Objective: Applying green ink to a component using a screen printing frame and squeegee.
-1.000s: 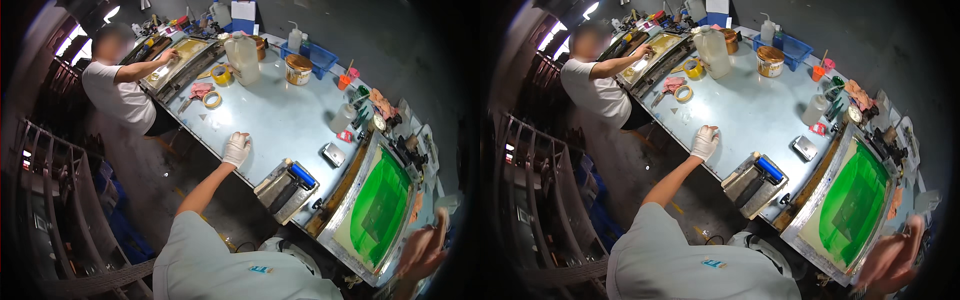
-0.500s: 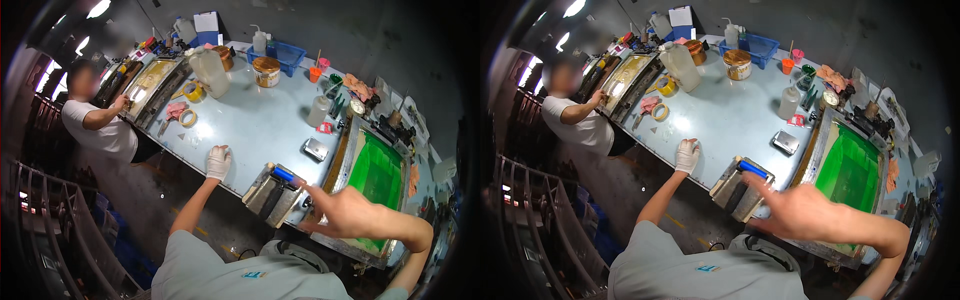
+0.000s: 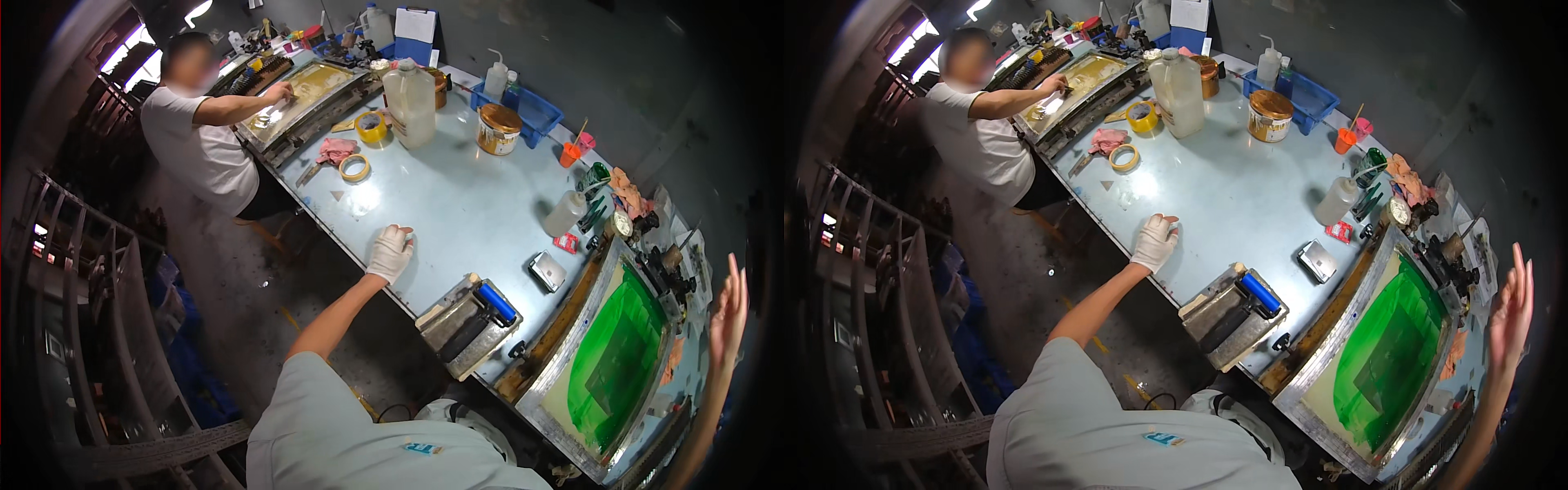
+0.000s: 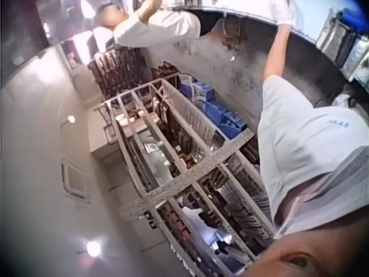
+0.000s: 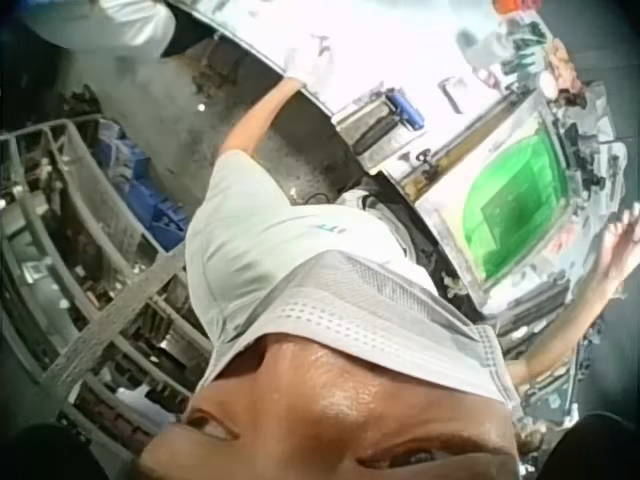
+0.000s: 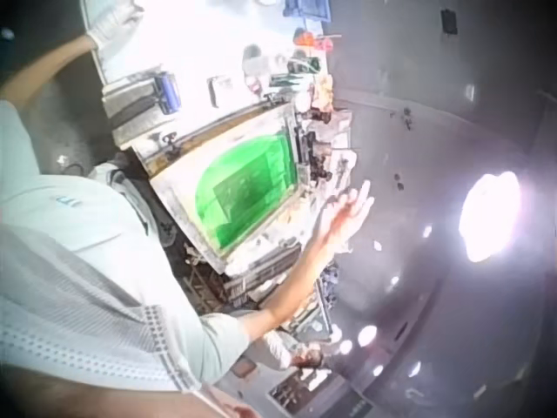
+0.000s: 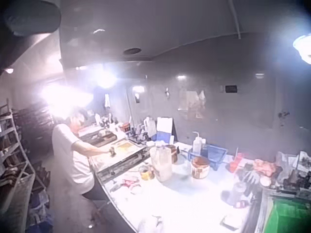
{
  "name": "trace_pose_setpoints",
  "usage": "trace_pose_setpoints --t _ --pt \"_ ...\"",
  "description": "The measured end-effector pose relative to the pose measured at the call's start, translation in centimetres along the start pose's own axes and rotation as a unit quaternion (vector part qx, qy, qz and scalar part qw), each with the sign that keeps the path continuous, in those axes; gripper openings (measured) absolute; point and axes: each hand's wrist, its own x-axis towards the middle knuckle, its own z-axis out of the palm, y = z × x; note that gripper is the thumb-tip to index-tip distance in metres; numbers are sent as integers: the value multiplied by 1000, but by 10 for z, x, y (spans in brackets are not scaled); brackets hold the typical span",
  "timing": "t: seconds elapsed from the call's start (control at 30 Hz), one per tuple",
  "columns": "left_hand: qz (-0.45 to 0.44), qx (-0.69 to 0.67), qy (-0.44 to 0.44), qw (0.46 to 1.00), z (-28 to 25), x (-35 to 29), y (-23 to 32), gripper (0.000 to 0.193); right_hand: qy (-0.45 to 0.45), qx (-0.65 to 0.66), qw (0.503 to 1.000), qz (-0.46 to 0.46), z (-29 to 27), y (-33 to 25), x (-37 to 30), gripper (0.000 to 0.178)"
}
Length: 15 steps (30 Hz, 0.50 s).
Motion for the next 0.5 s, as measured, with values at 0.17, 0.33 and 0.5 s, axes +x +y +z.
trace_pose_setpoints --t 0.17,0.33,0.5 --pt "-10 -11 -6 1000 13 5 6 28 -224 -73 933 271 136 30 -162 70" --pt "20 15 13 1000 8 -8 -4 31 -397 -155 849 311 167 45 -199 87" --pt "36 3 22 999 11 -1 -3 30 -160 -2 980 119 91 73 -160 76"
